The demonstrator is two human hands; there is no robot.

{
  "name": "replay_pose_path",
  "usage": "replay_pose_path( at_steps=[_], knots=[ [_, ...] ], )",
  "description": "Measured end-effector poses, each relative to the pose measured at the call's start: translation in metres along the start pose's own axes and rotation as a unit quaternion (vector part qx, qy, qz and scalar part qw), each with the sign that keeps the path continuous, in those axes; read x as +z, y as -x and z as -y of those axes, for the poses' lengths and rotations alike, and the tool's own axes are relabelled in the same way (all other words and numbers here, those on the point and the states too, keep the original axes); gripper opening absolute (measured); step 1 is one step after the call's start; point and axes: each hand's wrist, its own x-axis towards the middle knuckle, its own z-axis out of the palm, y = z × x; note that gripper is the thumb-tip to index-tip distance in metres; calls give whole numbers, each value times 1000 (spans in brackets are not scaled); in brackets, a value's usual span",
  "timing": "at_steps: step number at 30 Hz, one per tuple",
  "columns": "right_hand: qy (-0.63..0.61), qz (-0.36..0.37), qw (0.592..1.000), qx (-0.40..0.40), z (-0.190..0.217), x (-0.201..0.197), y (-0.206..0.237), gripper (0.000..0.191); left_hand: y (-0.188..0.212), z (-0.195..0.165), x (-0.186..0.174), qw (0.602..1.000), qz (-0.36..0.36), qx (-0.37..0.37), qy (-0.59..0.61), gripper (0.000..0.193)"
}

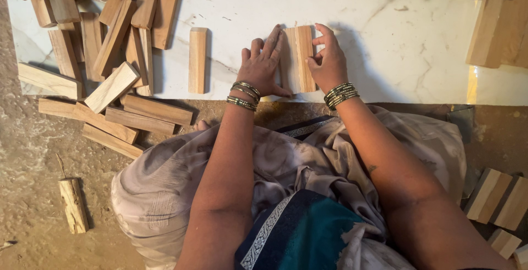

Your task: The person sits on the floor and assembles small wooden blocks. They pick up a block, spread white glue from a board onto its face by hand, press a second block onto the glued face, and set the joined pair aside with other completed pieces.

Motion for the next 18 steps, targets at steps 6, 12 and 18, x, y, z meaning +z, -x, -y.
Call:
replay_pose_path(
  at_steps=[6,12,18],
  knots=[
    [-3,-8,1000,-3,0,1,2,79,-5,3,13,1000,-4,20,21,167],
    [-10,-18,1000,-8,0,1,3,79,-8,6,20,997,6,41,71,167],
    [-5,-37,999,-21,3,4,6,79,-7,5,19,997,18,41,68,167]
  ],
)
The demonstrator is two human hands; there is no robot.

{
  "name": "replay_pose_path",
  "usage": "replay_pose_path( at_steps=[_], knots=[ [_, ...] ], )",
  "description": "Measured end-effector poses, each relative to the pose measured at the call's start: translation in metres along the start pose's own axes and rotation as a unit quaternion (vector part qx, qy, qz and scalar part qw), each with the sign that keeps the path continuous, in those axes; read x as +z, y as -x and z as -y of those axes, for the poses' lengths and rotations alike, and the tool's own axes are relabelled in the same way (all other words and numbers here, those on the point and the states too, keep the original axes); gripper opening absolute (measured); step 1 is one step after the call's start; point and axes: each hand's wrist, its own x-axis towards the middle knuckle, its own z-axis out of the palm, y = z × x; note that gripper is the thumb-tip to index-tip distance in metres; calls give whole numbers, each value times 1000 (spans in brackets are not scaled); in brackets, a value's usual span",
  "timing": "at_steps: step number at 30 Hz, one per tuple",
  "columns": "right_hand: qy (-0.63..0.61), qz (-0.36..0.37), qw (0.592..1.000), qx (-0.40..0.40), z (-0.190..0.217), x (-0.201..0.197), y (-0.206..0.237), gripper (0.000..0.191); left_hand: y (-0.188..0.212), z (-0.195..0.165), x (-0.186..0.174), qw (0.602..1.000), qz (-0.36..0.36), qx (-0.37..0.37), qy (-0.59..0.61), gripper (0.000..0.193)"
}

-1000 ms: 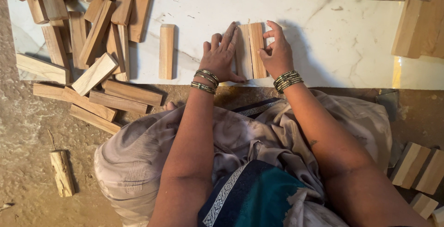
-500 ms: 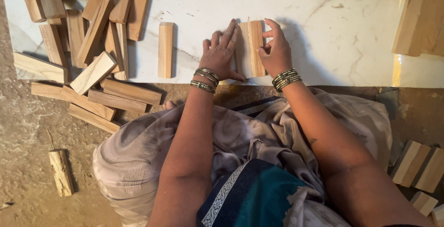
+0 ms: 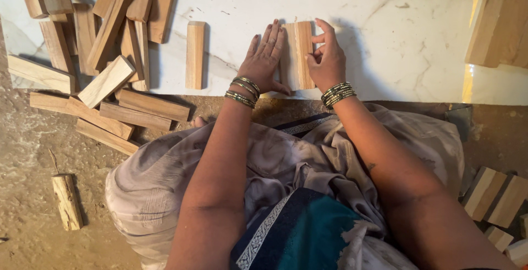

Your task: The person sits on the floor and assembles small wooden blocks. They pick up a block, spread white glue from a board onto its face by hand, press a second block onto the glued face, and set the joined pair aside with other completed pieces.

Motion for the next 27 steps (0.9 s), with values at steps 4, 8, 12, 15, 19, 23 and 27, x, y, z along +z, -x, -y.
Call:
replay_pose_path(
  at_steps=[4,8,12,15,19,23,27],
  knots=[
    [1,-4,1000,-7,1,0,1,81,0,0,1,1000,-13,12,-4,167],
    [15,-9,1000,-16,3,0,3,82,0,-1,0,1000,-12,14,-8,167],
    [19,-10,1000,-19,3,1,2,83,-2,-2,-2,1000,6,8,-2,168],
    [23,-14,999,-27,2,0,2,84,-2,-2,-1,1000,3,6,-4,167],
    [22,-14,999,-25,1,0,5,85,-2,-2,1,1000,-7,9,-4,168],
    [29,-11,999,-16,5,-1,1,84,-2,0,0,1000,-22,18,9,167],
    [38,4,999,-21,12,-8,-2,81,-3,2,2,999,-34,20,25,168]
  ],
)
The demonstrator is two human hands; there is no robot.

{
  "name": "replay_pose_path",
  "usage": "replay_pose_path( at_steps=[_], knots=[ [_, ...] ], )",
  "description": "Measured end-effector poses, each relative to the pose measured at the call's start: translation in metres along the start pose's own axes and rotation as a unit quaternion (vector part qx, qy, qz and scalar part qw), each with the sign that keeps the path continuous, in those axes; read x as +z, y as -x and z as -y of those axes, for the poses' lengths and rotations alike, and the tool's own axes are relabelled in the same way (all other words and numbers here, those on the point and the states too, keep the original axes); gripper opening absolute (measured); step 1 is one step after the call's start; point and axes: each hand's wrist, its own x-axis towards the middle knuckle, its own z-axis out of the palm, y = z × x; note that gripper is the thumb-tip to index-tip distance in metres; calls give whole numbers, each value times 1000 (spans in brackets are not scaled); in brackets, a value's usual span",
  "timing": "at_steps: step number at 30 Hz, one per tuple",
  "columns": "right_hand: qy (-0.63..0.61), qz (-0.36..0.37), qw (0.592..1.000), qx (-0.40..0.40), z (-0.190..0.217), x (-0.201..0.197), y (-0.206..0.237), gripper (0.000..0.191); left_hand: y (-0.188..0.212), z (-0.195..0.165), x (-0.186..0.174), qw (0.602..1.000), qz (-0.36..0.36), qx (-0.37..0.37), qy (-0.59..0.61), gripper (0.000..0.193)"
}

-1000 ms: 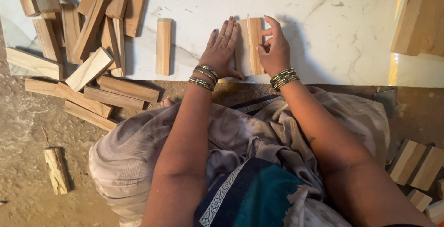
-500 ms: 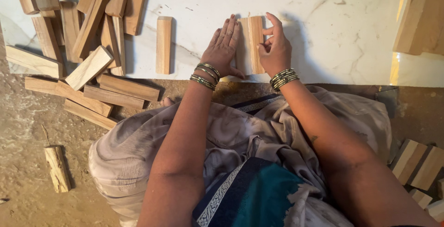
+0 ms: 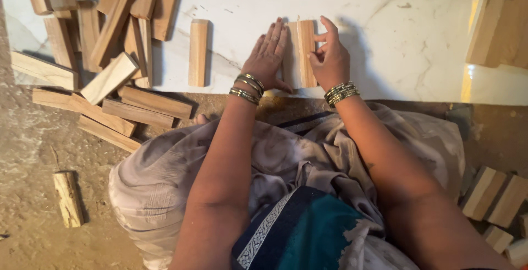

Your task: The person sits on the floor and assembles small wooden blocks. They pick up a block, spread white glue from a board onto its face by hand, press a second block onto the glued face, and set the joined pair aside with other completed pieces.

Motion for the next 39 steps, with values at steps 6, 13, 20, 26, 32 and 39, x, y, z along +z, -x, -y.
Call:
replay_pose_path(
  at_steps=[6,13,20,26,32,39],
  knots=[
    [182,14,979,-95,20,-12,6,58,-5,2,7,1000,-7,-10,1,167],
    [276,0,950,-147,30,-3,-12,61,-11,-6,6,1000,-1,-24,-6,168],
    [338,13,927,-162,18,-3,-12,58,-13,-8,8,999,-10,-30,3,164],
    [379,21,907,-185,22,-7,-4,56,-13,-7,9,999,-21,-25,-1,165],
    [361,37,915,-177,32,-11,17,48,-15,-6,10,999,-1,-35,-9,165],
    [346,78,920,-166,37,-18,58,41,-15,-7,10,999,3,-38,-12,165]
  ],
)
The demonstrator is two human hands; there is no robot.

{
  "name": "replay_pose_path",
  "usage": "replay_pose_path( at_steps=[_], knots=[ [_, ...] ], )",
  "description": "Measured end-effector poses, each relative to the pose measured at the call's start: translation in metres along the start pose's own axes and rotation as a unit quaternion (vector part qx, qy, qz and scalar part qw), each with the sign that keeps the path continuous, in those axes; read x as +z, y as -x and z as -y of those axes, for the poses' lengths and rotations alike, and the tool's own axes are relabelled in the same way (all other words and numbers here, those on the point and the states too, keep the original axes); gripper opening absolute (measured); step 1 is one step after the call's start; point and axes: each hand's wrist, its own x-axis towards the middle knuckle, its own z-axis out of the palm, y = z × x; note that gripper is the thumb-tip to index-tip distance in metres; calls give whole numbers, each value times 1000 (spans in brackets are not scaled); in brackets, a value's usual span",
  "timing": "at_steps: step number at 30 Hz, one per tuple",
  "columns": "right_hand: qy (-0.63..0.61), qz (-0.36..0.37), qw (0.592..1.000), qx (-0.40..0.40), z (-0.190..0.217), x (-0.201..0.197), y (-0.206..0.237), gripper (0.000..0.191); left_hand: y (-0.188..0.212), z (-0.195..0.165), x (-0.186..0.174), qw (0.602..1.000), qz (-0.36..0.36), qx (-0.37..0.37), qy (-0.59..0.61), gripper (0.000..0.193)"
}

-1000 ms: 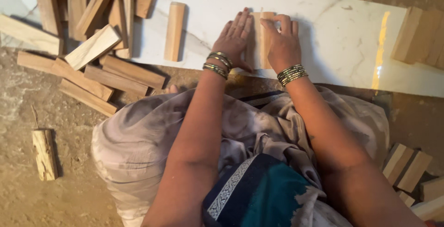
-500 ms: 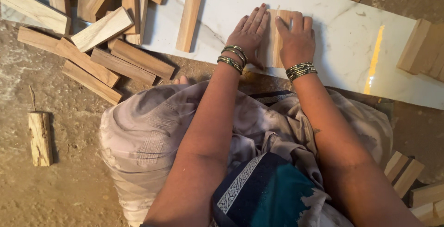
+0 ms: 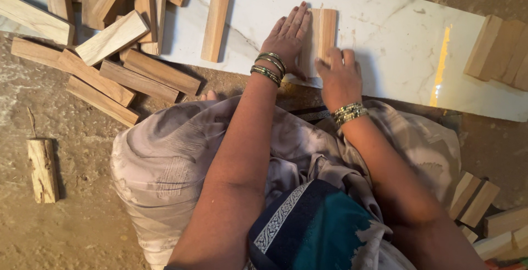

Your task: The person sits on the floor and assembles small wooden blocks. They pick up a block, spread white glue from a board onto its face by hand, press a second block onto the glued face, and set the joined pair aside with other completed pieces.

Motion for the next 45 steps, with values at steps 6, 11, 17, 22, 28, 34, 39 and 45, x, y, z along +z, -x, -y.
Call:
replay_pose_path(
  at_steps=[6,11,17,22,28,34,39,45],
  knots=[
    [-167,-41,981,90,-28,18,9,44,-1,-2,-5,999,31,-4,12,166],
    [-239,-32,936,257,-40,27,-17,71,-7,22,-14,993,-91,39,58,139],
    [-105,11,978,181,7,29,-38,123,-2,50,-22,941,-278,-64,184,81],
    [-95,120,987,45,-3,21,-35,115,7,38,-27,983,-163,-77,34,88],
    [-106,198,974,14,-51,-5,-36,119,30,13,-24,998,-32,14,45,126],
    [-168,158,973,-9,-55,-5,-31,123,41,-4,-19,999,-3,-24,-49,129],
    [-132,99,985,-46,-58,4,-32,116,44,-9,-16,998,-34,-42,-37,99],
    [-152,92,982,-66,-57,5,-31,112,48,-11,-14,995,-78,-50,-33,90]
  ],
)
